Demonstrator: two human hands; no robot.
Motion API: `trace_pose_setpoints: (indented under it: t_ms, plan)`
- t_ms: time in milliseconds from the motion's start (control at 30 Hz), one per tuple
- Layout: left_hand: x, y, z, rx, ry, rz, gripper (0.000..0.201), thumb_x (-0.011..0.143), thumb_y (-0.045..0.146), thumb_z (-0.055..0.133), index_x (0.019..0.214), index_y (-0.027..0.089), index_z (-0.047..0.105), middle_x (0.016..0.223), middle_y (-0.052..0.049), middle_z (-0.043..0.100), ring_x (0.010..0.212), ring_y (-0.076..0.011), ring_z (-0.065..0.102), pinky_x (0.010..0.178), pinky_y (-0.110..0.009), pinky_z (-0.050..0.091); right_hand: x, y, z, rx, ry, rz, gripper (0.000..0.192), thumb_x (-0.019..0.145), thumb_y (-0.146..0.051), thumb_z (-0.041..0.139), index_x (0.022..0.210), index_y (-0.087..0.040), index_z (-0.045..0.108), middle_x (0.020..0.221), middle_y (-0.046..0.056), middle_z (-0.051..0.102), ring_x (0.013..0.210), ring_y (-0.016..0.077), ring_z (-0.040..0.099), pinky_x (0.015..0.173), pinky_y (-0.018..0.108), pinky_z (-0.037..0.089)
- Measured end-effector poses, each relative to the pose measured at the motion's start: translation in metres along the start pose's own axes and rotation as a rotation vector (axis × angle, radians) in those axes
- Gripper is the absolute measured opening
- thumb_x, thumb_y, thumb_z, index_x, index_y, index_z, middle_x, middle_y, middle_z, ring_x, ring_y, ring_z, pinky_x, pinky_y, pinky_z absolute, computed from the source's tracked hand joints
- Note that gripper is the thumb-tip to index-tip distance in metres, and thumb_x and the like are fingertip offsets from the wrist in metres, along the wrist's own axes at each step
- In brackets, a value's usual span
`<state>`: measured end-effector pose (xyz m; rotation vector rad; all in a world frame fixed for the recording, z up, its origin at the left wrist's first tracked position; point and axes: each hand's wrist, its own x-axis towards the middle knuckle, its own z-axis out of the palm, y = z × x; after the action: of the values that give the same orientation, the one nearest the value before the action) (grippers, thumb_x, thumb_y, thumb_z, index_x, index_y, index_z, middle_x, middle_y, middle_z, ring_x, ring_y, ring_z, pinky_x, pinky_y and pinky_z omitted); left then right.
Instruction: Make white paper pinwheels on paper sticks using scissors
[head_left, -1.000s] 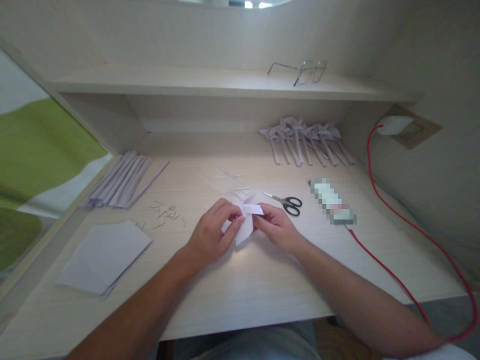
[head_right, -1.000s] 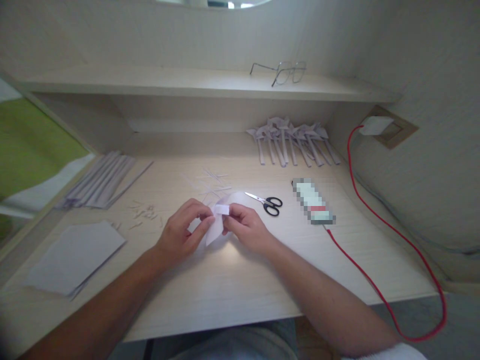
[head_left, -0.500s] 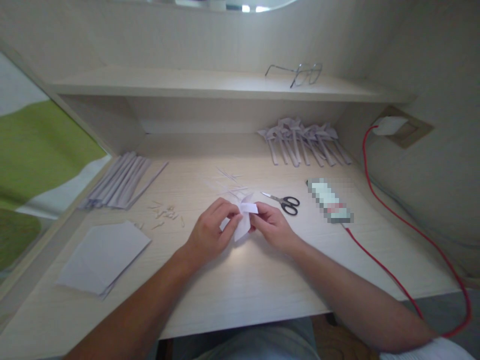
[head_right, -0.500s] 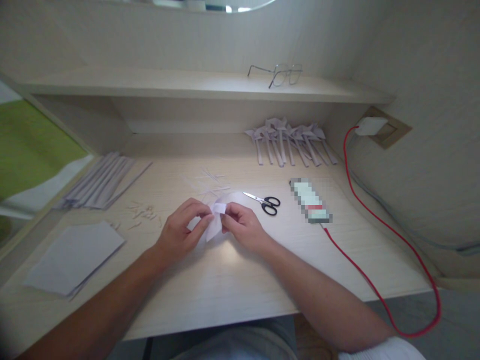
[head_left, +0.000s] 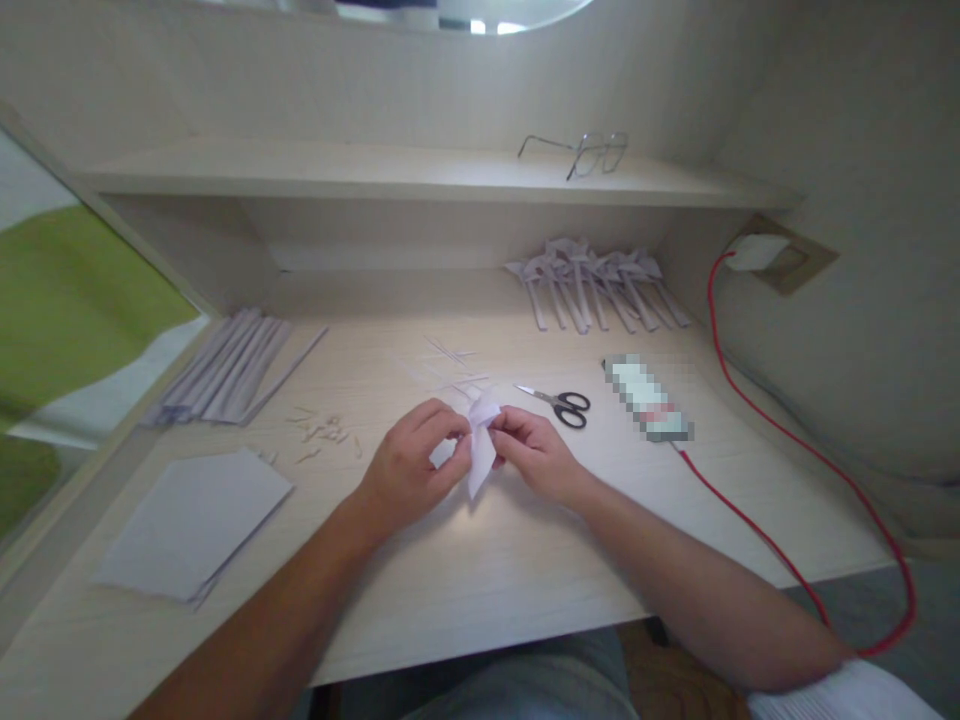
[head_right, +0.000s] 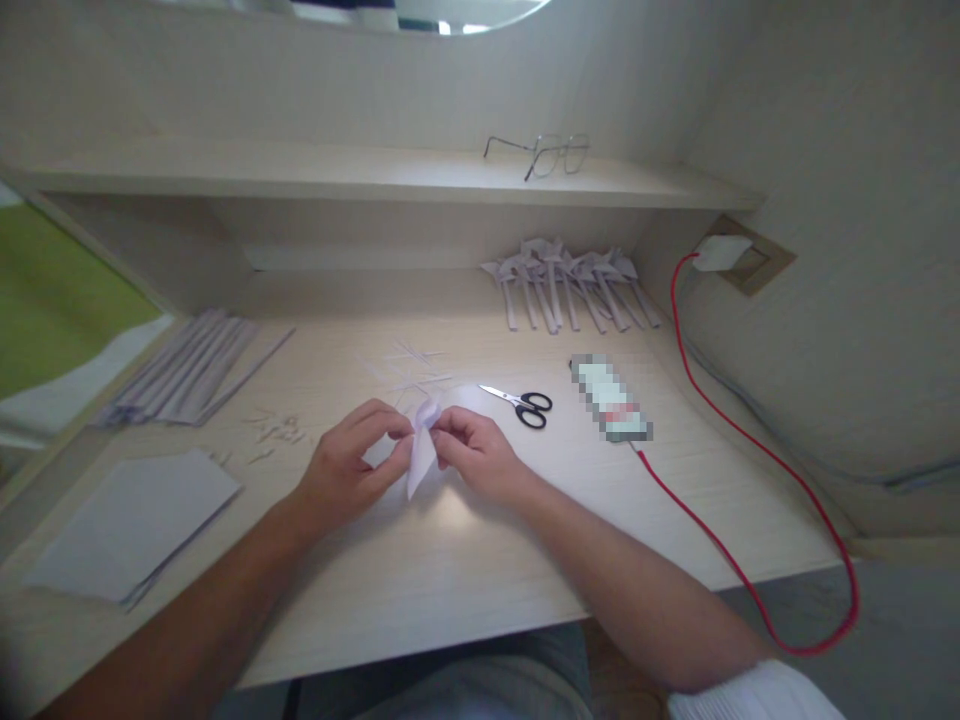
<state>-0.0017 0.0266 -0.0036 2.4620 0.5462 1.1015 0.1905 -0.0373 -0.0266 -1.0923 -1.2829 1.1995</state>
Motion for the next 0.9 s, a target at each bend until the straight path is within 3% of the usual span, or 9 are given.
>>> trace_pose_setpoints:
  t_ms: [333,900]
  plan:
    - [0.0018,-0.0005,-0.0047,0.232,-0.025,0.147,0.008,0.086,0.012,0.065,0.087,0.020,0.064,0.082,-0.006,0.068,0.078,-0.0212,0.063,0.072,-0.035,0.051,0.0000,0.0009,0.0009,0.013,0.001,0.009,0.015,0.090,-0.030,0.065,0.080,-0.019,0.063,0.073,-0.002,0.060,0.066,0.0120,0.056,0.065,0.025,0.045]
    - [0.0030,-0.0034,-0.0049,0.209,-0.038,0.186,0.010,0.086,0.010,0.065,0.088,0.019,0.063,0.084,-0.006,0.069,0.078,-0.0205,0.063,0.073,-0.035,0.052,0.0021,-0.0030,0.0043,0.073,-0.004,0.009,0.014,0.086,-0.030,0.068,0.078,-0.018,0.064,0.072,-0.002,0.061,0.066,0.0126,0.057,0.065,0.026,0.047]
